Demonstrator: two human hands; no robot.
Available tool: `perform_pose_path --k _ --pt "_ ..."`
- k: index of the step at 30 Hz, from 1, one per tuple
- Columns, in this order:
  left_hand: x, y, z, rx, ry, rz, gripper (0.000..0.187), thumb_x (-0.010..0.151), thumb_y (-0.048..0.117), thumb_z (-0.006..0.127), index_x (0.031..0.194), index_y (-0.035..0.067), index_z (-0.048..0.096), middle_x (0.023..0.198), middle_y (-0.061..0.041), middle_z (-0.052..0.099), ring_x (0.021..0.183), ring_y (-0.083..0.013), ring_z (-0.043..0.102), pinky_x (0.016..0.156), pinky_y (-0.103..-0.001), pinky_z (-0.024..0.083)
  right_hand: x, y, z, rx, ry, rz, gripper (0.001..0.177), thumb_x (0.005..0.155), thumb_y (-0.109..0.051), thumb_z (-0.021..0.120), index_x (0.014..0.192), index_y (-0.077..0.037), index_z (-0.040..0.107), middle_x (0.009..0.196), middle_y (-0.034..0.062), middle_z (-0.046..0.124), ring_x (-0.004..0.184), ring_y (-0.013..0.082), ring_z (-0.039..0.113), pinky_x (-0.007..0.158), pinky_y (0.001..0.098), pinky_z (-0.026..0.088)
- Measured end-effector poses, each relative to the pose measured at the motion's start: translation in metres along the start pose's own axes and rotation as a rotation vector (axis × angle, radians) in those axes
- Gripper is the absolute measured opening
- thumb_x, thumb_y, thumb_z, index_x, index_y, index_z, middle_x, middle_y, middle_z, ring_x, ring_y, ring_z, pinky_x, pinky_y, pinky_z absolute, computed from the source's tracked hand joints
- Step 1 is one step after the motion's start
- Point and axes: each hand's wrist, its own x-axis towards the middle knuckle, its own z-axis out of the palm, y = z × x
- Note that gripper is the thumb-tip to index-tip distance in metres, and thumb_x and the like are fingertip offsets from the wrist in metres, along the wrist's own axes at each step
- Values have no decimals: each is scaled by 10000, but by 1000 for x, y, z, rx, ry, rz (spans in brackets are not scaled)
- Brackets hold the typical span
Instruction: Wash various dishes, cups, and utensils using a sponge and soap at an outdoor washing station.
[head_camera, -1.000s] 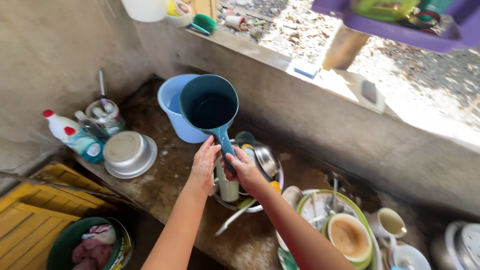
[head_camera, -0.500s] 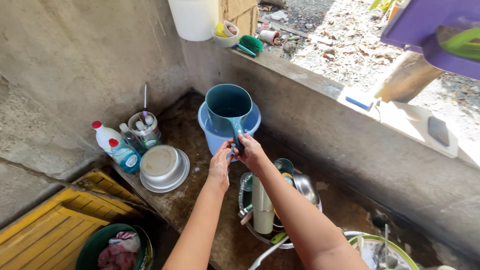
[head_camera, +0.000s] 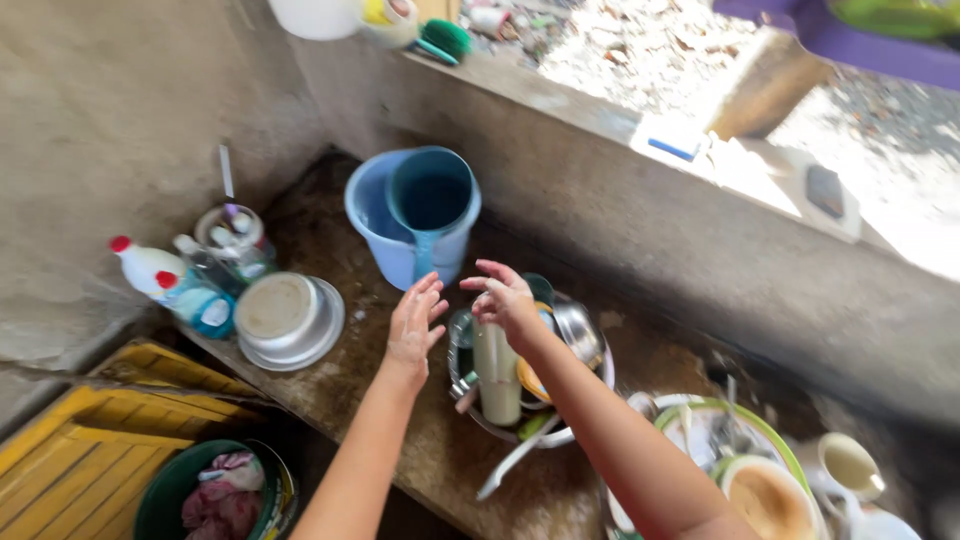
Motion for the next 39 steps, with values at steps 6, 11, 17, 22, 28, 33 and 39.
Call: perform_pose_path --k 6,11,17,22,28,33,39 --pt "-33 -25 39 313 -197 78 497 944 303 572 1410 128 576 1429 -46 616 1279 -215 562 1076 -434 413 -110 -44 -121 -178 87 -257 428 955 -107 622 1377 -76 558 1094 117 734 645 100 629 563 240 541" --pt "-33 -117 54 415 -324 175 336 981 86 586 1313 44 617 1244 -93 687 1095 -149 635 956 -275 513 -197 -50 -225 -337 348 -242 325 954 -96 603 1275 -85 649 1023 59 742 658 77 621 565 219 511" --pt "-85 -221 130 536 -409 -21 328 938 89 618 1261 50 658 1075 -87 730 828 -151 659 792 -295 567 -274 3 -335 -448 647 -85 235 938 -74 593 1159 -75 672 920 64 740 618 98 625 516 257 520" --pt "-133 -246 208 953 -561 206 401 858 109 715 1256 85 664 1162 -98 696 974 -261 661 859 -387 539 -336 51 -393 -410 834 -93 209 939 -69 571 1123 -59 670 886 68 726 560 99 610 460 250 497" --pt "-136 -267 269 1754 -812 415 781 783 390 805 1467 169 502 1549 -82 398 1403 -301 378 1115 -539 350 -388 74 -403 -348 944 -32 221 920 -68 588 1126 -59 668 871 67 722 544 100 597 450 246 472" --pt "-146 -271 293 2101 -1031 495 1122 730 651 812 1529 66 286 1693 -112 163 1531 -340 72 1159 -712 25 -411 101 -410 -313 940 -17 231 916 -74 584 1130 -61 671 889 53 737 557 89 590 457 241 486" --pt "-135 -302 293 2086 -815 659 812 782 573 787 1367 64 547 1480 -153 439 1541 -339 189 1197 -692 44 -420 99 -390 -278 959 40 248 908 -76 596 1143 -68 676 901 51 737 585 88 601 480 238 509"
